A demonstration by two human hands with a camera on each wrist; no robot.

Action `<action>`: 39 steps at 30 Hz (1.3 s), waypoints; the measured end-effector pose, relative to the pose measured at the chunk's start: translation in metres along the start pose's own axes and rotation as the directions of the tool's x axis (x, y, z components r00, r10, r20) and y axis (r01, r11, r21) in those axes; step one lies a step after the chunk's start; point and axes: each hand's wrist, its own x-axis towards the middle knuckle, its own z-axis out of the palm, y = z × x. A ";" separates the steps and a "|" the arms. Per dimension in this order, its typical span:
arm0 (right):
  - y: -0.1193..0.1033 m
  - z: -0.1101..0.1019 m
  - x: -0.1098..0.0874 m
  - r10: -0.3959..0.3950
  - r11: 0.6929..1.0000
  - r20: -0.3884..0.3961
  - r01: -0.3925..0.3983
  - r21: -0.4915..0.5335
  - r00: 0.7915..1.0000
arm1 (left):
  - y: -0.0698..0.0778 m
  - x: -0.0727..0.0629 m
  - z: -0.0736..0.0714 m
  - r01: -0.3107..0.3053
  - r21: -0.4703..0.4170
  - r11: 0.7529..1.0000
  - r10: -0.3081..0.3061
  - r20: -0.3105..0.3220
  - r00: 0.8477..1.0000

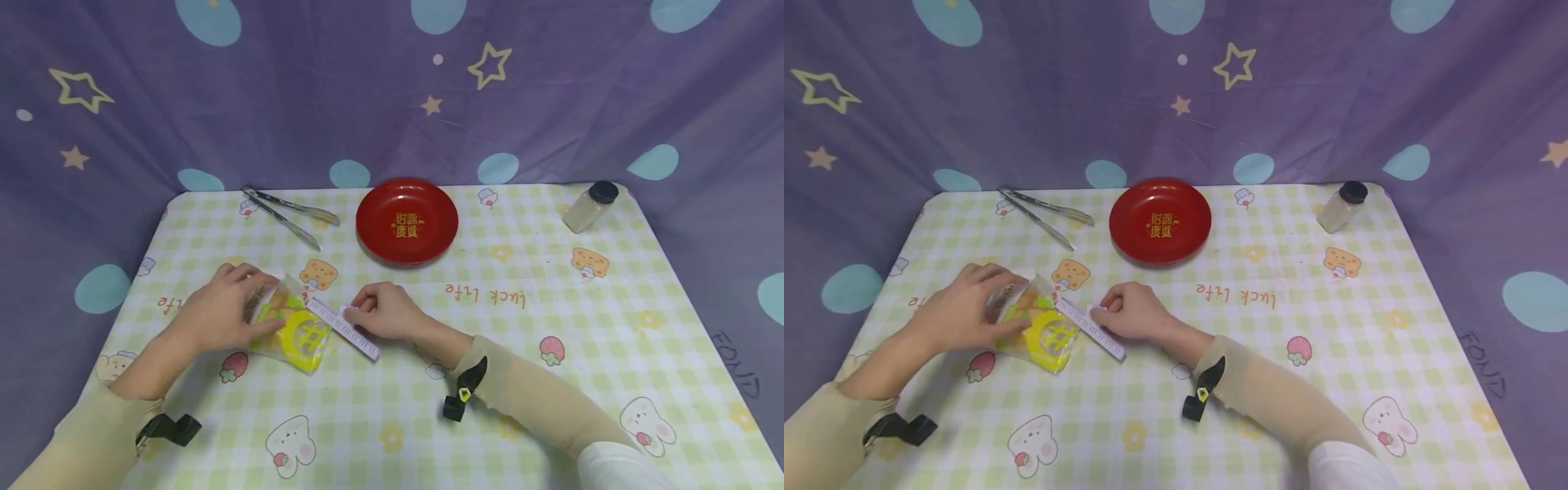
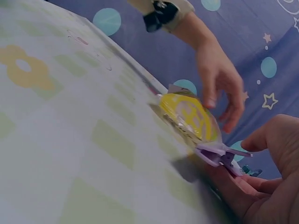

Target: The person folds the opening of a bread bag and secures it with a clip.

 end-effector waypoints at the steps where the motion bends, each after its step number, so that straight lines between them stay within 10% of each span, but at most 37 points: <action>1: 0.000 -0.001 0.000 0.006 1.000 0.009 -0.006 -0.001 1.000 | 0.003 -0.003 0.000 0.015 -0.009 1.000 -0.015 0.023 1.000; 39: -0.015 0.003 0.018 0.053 0.992 0.057 -0.059 0.108 0.997 | 0.022 -0.008 0.009 0.080 0.001 0.997 -0.080 0.086 0.993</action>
